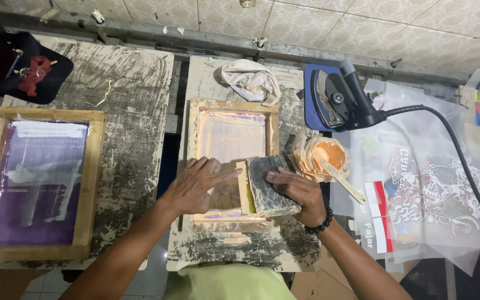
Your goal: The person uses a squeegee to spread orange ink across a screen printing frame placed over a purple fabric. They repeatedly pull the squeegee across the screen to ensure even ink coverage, then lift the frame to reveal the printed design on the fabric.
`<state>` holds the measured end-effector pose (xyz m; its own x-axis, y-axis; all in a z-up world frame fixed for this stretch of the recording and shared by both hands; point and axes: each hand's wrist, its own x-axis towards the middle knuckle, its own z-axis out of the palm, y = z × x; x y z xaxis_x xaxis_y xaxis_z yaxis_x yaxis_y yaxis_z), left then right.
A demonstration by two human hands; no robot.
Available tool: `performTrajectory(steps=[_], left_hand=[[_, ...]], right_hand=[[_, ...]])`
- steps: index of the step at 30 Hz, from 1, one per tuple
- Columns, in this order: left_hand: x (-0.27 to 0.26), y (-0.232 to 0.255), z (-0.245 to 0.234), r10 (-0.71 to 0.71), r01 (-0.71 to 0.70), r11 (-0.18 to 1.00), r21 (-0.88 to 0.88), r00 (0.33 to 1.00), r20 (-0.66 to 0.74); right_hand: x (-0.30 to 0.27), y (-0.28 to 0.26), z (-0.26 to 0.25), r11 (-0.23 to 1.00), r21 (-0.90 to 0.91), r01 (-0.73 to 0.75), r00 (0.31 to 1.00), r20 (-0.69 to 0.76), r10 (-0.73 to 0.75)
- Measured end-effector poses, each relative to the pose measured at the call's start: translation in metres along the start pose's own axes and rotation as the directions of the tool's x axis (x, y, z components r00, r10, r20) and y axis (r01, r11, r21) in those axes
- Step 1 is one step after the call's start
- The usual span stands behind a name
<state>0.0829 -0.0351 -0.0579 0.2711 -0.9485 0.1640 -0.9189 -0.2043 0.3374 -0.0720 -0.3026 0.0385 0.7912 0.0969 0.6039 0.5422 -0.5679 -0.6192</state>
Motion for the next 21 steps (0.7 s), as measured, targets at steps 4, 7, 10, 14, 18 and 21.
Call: performTrajectory(steps=[4,7,10,14,18,21], left_hand=[[0.011,-0.009,-0.004,-0.022,0.021,1.000,0.018,0.999,0.027],[0.021,-0.017,-0.008,-0.074,0.069,0.996,0.064,0.994,0.079],[0.031,-0.021,-0.006,-0.178,0.168,0.982,0.086,0.975,0.136],[0.063,-0.013,0.008,-0.383,0.379,0.896,-0.231,0.923,0.027],[0.097,0.009,-0.003,-0.529,0.534,0.760,-0.370,0.840,0.125],[0.097,-0.002,0.026,-0.551,0.558,0.790,-0.256,0.828,0.102]], right_hand=[[-0.002,0.004,0.002,1.000,0.001,-0.006,1.000,-0.011,0.006],[0.004,-0.001,-0.002,1.000,-0.004,-0.014,1.000,-0.010,0.014],[0.011,-0.006,-0.010,0.999,-0.037,-0.032,0.999,-0.027,0.031],[-0.005,0.007,-0.019,0.986,-0.054,-0.156,0.978,-0.147,0.147],[0.003,-0.008,-0.021,0.977,-0.049,-0.208,0.955,-0.228,0.192],[0.009,-0.019,-0.022,0.971,-0.063,-0.232,0.944,-0.254,0.209]])
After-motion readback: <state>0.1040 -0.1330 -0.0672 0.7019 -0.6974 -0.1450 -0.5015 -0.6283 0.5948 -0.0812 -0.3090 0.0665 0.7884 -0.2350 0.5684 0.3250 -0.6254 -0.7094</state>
